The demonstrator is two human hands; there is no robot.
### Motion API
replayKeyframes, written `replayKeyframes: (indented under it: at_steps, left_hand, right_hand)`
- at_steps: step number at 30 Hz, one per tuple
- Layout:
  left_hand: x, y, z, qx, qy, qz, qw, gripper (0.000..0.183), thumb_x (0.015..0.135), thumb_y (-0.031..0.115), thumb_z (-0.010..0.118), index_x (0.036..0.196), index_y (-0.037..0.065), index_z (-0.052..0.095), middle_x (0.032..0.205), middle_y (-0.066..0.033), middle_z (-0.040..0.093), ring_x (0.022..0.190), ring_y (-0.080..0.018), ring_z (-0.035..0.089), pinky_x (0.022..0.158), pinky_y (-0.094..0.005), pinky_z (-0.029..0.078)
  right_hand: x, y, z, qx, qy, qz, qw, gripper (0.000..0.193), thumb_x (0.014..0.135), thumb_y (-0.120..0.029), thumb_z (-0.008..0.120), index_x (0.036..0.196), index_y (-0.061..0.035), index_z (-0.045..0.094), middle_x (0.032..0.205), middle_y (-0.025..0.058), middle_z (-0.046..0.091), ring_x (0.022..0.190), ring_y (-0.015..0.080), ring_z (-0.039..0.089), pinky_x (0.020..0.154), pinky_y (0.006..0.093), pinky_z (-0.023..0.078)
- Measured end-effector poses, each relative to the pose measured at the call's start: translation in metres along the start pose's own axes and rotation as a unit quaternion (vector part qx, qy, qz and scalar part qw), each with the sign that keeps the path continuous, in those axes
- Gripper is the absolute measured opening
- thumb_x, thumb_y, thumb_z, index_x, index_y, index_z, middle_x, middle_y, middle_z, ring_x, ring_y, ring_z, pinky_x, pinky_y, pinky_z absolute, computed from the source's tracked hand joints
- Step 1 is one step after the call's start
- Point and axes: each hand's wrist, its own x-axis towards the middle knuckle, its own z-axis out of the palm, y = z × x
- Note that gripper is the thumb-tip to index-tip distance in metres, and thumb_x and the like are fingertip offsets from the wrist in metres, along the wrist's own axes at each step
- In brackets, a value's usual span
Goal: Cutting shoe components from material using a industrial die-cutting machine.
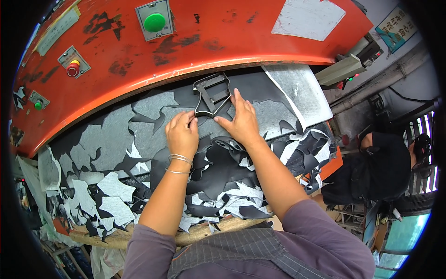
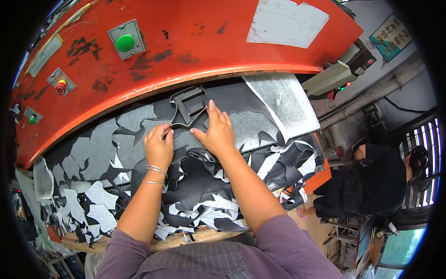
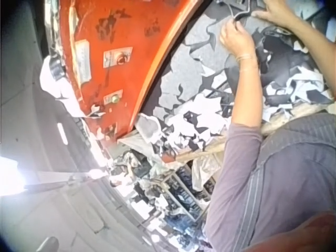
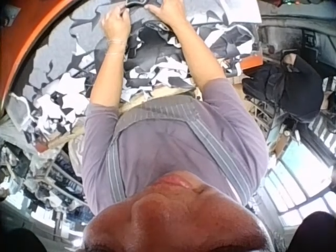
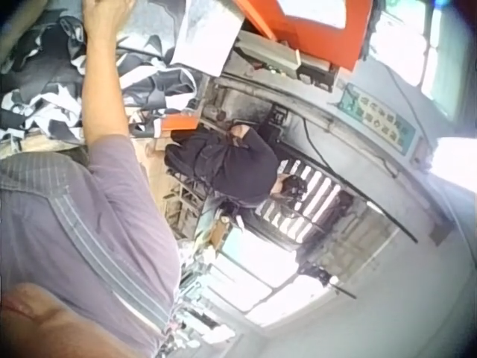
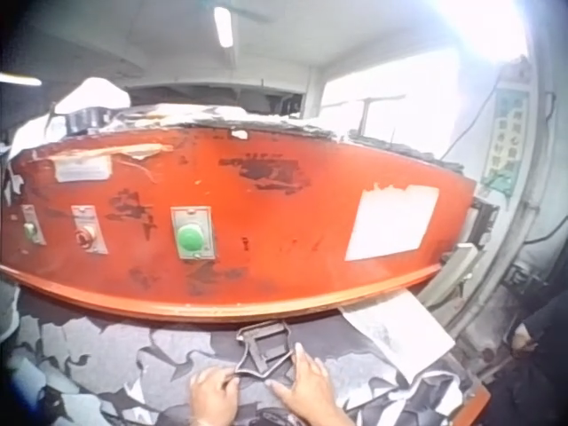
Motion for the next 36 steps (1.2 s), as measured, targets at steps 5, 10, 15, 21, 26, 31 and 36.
replayKeyframes:
  at_steps: [5, 10, 15, 21, 26, 31, 36]
  left_hand:
    - [0.000, -0.003, -0.004, -0.001, -0.025, -0.003, 1.000, 0.017, 0.083, 0.015, 0.068, 0.098, 0.010, 0.070, 0.105, -0.0118, 0.068, 0.105, -0.0279, 0.060, 0.093, -0.0390, 0.042]
    - [0.004, 0.002, -0.004, -0.008, -0.033, -0.015, 0.999, 0.016, 0.083, 0.016, 0.068, 0.097, 0.009, 0.071, 0.106, -0.0126, 0.068, 0.105, -0.0279, 0.061, 0.093, -0.0390, 0.042]
    - [0.005, 0.004, -0.002, -0.015, -0.023, -0.026, 0.999, 0.015, 0.083, 0.018, 0.069, 0.095, 0.009, 0.071, 0.103, -0.0132, 0.068, 0.104, -0.0286, 0.061, 0.091, -0.0390, 0.043]
    - [0.002, 0.004, -0.013, -0.021, -0.004, -0.023, 1.000, 0.016, 0.082, 0.016, 0.069, 0.095, 0.007, 0.070, 0.099, -0.0121, 0.070, 0.105, -0.0269, 0.062, 0.089, -0.0385, 0.043]
    - [0.010, -0.019, -0.077, -0.224, -0.108, -0.119, 0.961, 0.032, 0.082, 0.016, 0.071, 0.111, 0.004, 0.066, 0.112, -0.0125, 0.068, 0.107, -0.0224, 0.062, 0.093, -0.0348, 0.046]
    - [0.020, -0.139, -0.205, -0.231, 0.125, -0.211, 0.941, 0.043, 0.090, 0.017, 0.065, 0.128, 0.000, 0.054, 0.130, -0.0142, 0.057, 0.120, -0.0227, 0.054, 0.103, -0.0357, 0.040]
    - [0.049, -0.180, -0.308, -0.092, 0.441, -0.102, 0.887, 0.064, 0.091, 0.018, 0.062, 0.144, -0.002, 0.034, 0.153, -0.0185, 0.030, 0.140, -0.0297, 0.031, 0.112, -0.0378, 0.027]
  right_hand:
    - [0.002, 0.000, 0.000, 0.023, 0.023, -0.023, 0.999, 0.108, 0.064, -0.040, 0.084, 0.143, 0.0061, 0.026, 0.126, 0.0221, 0.059, 0.121, 0.0370, 0.051, 0.110, 0.0471, 0.028]
    - [0.003, 0.002, 0.000, -0.002, 0.019, -0.012, 1.000, 0.105, 0.065, -0.042, 0.083, 0.141, 0.0080, 0.030, 0.128, 0.0182, 0.057, 0.126, 0.0309, 0.048, 0.110, 0.0455, 0.030]
    - [0.003, 0.004, 0.002, -0.007, 0.037, -0.026, 0.999, 0.103, 0.065, -0.041, 0.083, 0.140, 0.0075, 0.032, 0.129, 0.0201, 0.055, 0.124, 0.0320, 0.049, 0.109, 0.0467, 0.031]
    - [-0.003, -0.003, 0.002, -0.024, 0.038, -0.028, 0.999, 0.102, 0.065, -0.041, 0.083, 0.139, 0.0063, 0.032, 0.127, 0.0194, 0.056, 0.121, 0.0333, 0.051, 0.109, 0.0471, 0.030]
    - [-0.016, -0.020, -0.017, -0.026, 0.000, 0.001, 1.000, 0.092, 0.069, -0.043, 0.081, 0.139, 0.0008, 0.039, 0.131, 0.0218, 0.053, 0.129, 0.0363, 0.042, 0.107, 0.0468, 0.032]
    - [-0.023, -0.072, -0.051, 0.038, 0.053, -0.063, 0.996, 0.076, 0.077, -0.036, 0.078, 0.135, 0.0001, 0.046, 0.119, 0.0208, 0.060, 0.108, 0.0304, 0.058, 0.092, 0.0411, 0.046]
    - [0.003, -0.172, -0.074, 0.302, 0.111, -0.128, 0.938, 0.056, 0.082, -0.027, 0.076, 0.122, 0.0000, 0.048, 0.087, 0.0124, 0.066, 0.070, 0.0140, 0.061, 0.065, 0.0276, 0.050]
